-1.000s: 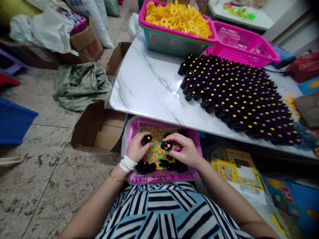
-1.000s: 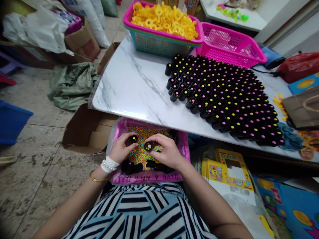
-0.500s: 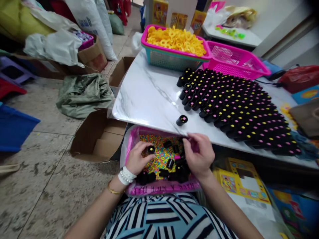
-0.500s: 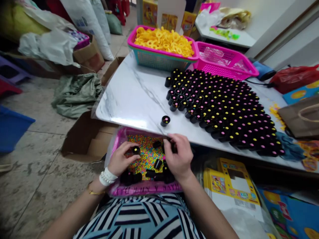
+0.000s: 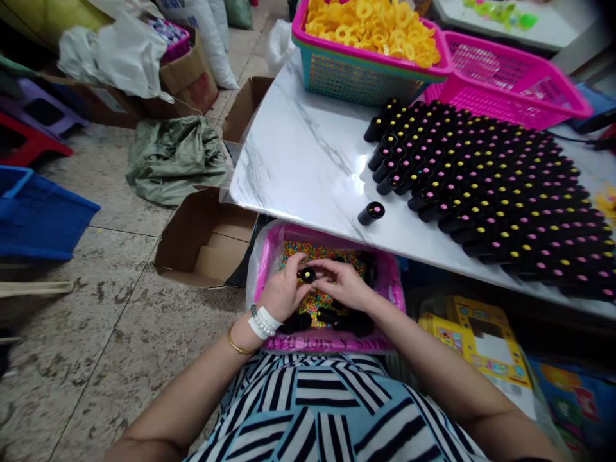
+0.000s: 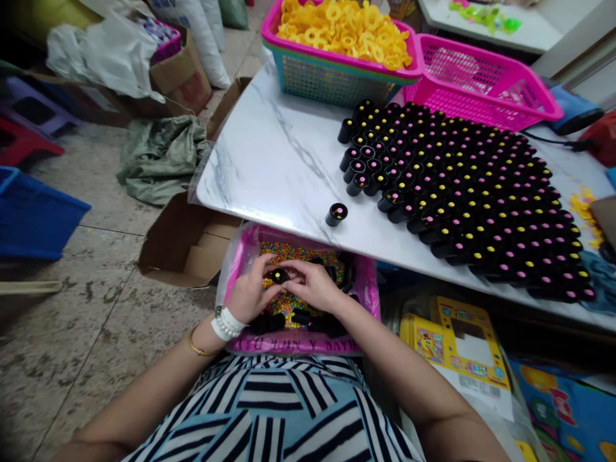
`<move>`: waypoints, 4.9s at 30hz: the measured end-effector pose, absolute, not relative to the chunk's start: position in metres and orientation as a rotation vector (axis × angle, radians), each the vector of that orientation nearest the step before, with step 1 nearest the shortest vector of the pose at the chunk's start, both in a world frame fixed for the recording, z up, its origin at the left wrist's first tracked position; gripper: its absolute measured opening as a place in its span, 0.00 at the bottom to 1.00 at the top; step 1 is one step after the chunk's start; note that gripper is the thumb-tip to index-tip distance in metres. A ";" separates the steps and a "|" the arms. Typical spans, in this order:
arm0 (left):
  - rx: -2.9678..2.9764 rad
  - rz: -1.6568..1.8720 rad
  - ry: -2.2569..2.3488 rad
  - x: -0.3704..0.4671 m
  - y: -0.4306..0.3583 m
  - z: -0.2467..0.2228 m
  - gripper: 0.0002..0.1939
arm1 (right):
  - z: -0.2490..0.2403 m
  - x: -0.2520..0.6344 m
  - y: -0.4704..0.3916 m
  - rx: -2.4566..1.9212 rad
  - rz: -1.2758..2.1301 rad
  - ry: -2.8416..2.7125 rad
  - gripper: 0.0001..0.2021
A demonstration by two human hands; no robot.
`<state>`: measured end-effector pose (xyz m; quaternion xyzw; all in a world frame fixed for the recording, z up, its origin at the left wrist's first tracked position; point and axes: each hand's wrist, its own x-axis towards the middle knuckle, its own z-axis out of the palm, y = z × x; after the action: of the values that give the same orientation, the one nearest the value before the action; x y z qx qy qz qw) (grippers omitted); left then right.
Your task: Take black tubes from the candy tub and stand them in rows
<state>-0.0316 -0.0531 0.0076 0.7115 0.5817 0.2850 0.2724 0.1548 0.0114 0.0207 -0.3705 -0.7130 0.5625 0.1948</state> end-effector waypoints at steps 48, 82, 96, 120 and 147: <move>2.050 0.066 1.256 -0.057 -0.082 0.054 0.15 | 0.010 0.176 0.005 -0.951 1.501 -1.940 0.14; 1.944 0.564 1.432 -0.032 -0.084 0.037 0.19 | 0.031 0.172 -0.033 -0.903 1.105 -2.388 0.18; 2.205 -0.173 1.464 -0.034 -0.089 0.042 0.20 | -0.004 0.158 0.007 -1.133 1.005 -2.533 0.15; 2.188 -0.064 1.425 -0.029 -0.086 0.040 0.13 | -0.007 0.172 0.004 -0.993 1.032 -2.534 0.13; 2.261 1.034 1.535 -0.040 0.034 0.136 0.10 | 0.088 0.248 0.050 -1.605 0.183 -1.568 0.19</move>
<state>-0.0397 0.0337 0.1364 0.7692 0.5221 0.3517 0.1095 0.2477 0.0498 0.0880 -0.6436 -0.6284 0.0732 0.4307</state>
